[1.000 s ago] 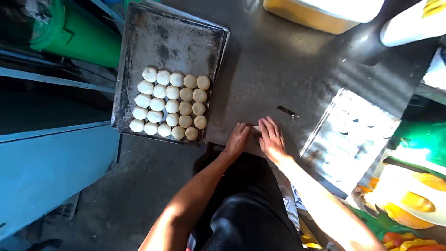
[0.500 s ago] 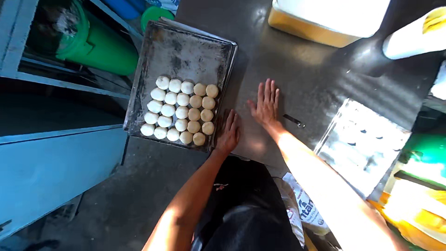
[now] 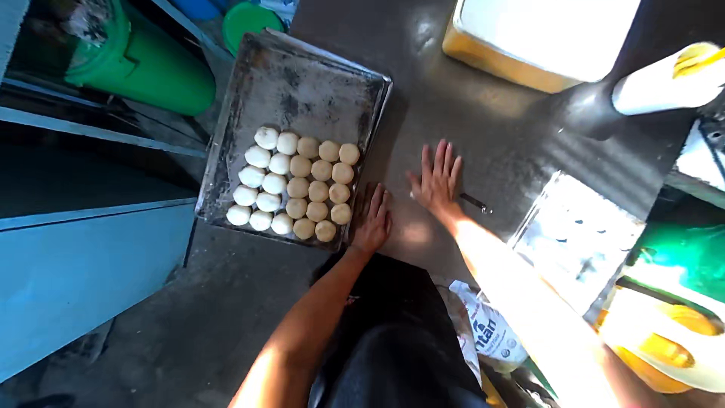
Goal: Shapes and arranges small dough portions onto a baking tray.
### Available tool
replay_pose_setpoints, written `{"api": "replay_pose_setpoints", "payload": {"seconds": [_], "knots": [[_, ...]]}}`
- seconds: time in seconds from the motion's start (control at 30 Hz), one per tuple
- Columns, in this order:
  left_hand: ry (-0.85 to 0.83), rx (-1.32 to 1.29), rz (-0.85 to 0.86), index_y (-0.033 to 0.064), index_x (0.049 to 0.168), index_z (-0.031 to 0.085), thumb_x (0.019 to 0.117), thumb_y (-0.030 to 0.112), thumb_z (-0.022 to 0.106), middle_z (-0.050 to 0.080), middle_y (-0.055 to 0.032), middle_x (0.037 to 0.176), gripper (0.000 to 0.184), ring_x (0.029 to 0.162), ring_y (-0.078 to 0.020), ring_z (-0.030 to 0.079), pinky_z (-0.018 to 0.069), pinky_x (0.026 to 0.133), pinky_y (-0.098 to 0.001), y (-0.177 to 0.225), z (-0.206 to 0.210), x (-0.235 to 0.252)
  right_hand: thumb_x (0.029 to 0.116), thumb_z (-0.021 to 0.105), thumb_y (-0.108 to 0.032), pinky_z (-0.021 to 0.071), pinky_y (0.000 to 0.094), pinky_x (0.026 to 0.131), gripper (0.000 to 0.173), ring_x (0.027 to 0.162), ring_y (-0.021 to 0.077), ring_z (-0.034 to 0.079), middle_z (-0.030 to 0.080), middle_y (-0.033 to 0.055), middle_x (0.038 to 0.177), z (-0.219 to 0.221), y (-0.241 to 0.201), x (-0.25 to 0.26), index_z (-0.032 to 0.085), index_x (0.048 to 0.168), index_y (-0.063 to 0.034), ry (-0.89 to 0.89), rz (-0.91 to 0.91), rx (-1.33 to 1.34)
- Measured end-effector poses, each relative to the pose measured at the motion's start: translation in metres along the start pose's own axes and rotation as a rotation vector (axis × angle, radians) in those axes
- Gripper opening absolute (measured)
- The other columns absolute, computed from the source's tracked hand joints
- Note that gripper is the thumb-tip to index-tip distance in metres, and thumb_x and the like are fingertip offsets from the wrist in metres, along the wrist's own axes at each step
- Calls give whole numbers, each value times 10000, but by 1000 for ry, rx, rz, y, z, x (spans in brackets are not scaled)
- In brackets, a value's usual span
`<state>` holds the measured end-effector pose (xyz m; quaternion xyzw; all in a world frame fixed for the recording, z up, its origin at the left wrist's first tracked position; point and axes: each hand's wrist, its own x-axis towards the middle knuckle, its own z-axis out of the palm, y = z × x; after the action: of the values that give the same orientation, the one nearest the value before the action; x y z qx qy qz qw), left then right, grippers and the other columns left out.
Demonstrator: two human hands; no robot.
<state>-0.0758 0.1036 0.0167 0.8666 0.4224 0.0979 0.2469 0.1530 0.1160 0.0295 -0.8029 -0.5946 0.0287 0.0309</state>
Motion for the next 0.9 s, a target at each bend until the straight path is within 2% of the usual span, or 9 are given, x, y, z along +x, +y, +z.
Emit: {"api": "replay_pose_setpoints", "payload": {"seconds": [0.1,0.3,0.4,0.47,0.53,0.63,0.7,0.77,0.9], "knots": [[-5,-30,0,157,1610,342,1060,314,464,187,-76,1716,584,1586,-231,166,207,1281,-523,2,-4,0,1057,254,-595,63,671,1258,776,1598,364,32,83,184,1723,-5,-1,-3,222,1641,-85,41,6,31],[-58,-95,-29,158,1619,313,1054,292,472,133,-63,1728,602,1567,-236,234,334,1233,-487,2,-3,-1,1024,313,-639,205,593,1269,843,1568,353,227,272,201,1674,-22,-19,-220,318,1601,-24,-165,-184,110],[-53,-76,-17,139,1608,336,1049,286,482,151,-87,1722,596,1558,-253,258,361,1215,-485,4,-3,-2,1051,308,-594,195,670,1235,679,1552,422,231,307,196,1662,-22,-13,-175,418,1582,-185,-144,-169,93],[-37,-43,-9,133,1599,354,1042,278,494,174,-97,1716,593,1555,-260,267,363,1210,-488,5,-3,0,1051,302,-601,127,739,1210,610,1563,463,143,214,202,1693,-12,-9,-102,392,1589,-328,-112,-118,69],[-26,-8,-1,130,1598,355,1038,283,493,181,-104,1713,597,1569,-260,224,301,1240,-510,6,-2,-2,1035,289,-652,78,777,1191,674,1567,482,64,107,219,1711,-6,-2,-36,300,1626,-330,-87,-80,62],[-12,-8,25,138,1605,341,1044,291,480,183,-110,1712,598,1582,-259,181,223,1269,-548,3,-3,-2,1067,330,-585,87,664,1258,635,1591,353,120,218,132,1707,-22,19,20,378,1605,-251,46,23,332],[-33,-55,-11,151,1604,345,1055,293,486,172,-85,1716,584,1577,-241,196,299,1254,-484,9,-12,-3,1073,449,-474,331,459,1248,535,1503,213,388,459,69,1595,-63,46,12,542,1498,-163,100,110,516],[-38,-87,-59,132,1570,404,1057,326,492,233,-103,1695,556,1565,-277,227,359,1220,-484,23,-25,2,1063,526,-385,507,423,1097,446,1287,221,607,622,99,1400,-98,84,-26,621,1392,-99,47,193,486],[-5,-51,67,68,1529,456,1052,375,476,402,-163,1609,568,1549,-335,264,203,1259,-592,73,-21,39,959,720,-291,496,558,1022,353,1218,370,584,629,176,1272,-82,138,-98,703,1239,-79,-155,314,323]]}}
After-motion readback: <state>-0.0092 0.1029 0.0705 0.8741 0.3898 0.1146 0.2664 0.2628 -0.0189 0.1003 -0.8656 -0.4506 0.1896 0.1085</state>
